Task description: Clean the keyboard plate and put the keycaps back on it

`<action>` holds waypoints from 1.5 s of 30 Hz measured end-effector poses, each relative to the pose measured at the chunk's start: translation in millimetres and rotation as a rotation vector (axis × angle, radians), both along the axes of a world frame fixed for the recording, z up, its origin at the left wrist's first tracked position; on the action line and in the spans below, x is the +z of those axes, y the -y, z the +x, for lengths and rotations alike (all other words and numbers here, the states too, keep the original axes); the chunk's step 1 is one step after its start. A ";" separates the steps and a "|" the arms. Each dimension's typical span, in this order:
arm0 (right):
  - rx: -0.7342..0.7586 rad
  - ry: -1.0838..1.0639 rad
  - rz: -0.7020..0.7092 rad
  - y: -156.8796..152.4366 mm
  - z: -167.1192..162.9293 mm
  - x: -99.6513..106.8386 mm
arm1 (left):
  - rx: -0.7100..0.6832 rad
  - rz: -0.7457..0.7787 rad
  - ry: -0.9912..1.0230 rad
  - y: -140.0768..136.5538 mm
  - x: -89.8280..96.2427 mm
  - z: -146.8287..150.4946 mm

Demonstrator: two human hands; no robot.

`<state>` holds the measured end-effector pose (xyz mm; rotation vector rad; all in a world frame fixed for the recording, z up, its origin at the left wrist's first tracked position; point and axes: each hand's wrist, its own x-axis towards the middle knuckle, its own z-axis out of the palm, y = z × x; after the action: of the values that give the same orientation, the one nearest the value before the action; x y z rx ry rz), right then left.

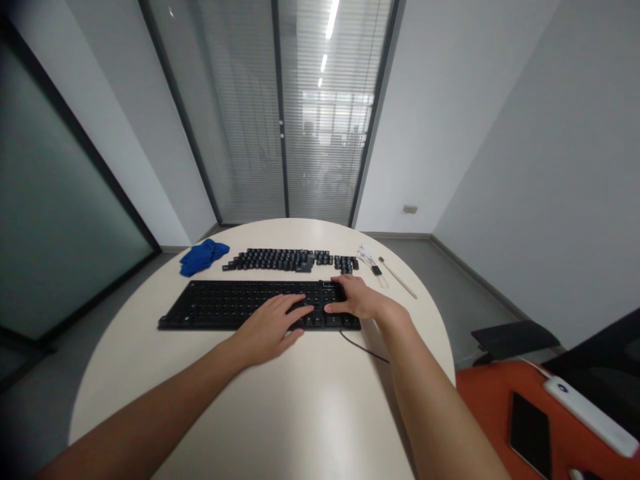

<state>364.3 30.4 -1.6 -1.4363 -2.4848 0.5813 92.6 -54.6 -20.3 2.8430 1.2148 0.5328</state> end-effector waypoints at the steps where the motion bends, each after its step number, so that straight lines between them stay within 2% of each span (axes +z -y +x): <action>1: 0.009 0.005 0.009 -0.7 0.2 -0.9 | 0.001 0.000 0.000 0.1 0.5 0.0; 9: 0.010 -0.002 0.032 2.7 2.8 -2.0 | 0.002 0.007 0.012 -0.7 -0.3 0.2; 17: -0.022 -0.154 0.132 4.6 -4.6 -9.4 | 0.030 -0.023 0.040 -1.1 8.6 -2.6; 20: -0.130 -0.235 0.266 -6.2 -0.9 -12.1 | 0.030 -0.030 0.051 -1.6 9.2 -4.9; 22: -0.210 -0.204 0.437 -15.4 6.2 -14.6 | 0.026 -0.031 0.053 -1.8 8.2 -5.7; 24: -0.244 -0.154 0.556 -23.7 14.1 -18.3 | 0.024 -0.033 0.050 -1.8 7.0 -6.0; 26: -0.233 -0.112 0.610 -29.6 19.8 -23.4 | 0.023 -0.033 0.046 -1.7 6.3 -6.0; 30: -0.150 -0.077 0.622 -34.8 21.5 -35.3 | 0.026 -0.037 0.043 -1.4 6.0 -6.2; 35: -0.132 -0.054 0.623 -39.4 18.7 -45.1 | 0.025 -0.039 0.039 -1.1 5.2 -6.8; 45: -0.190 -0.025 0.525 -34.6 13.9 -33.7 | 0.022 -0.038 0.050 -1.4 4.2 -7.1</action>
<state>378.2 65.0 -35.3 -1.4044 -2.2104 -0.0886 85.5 -53.2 -16.1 2.7704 1.2355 0.5718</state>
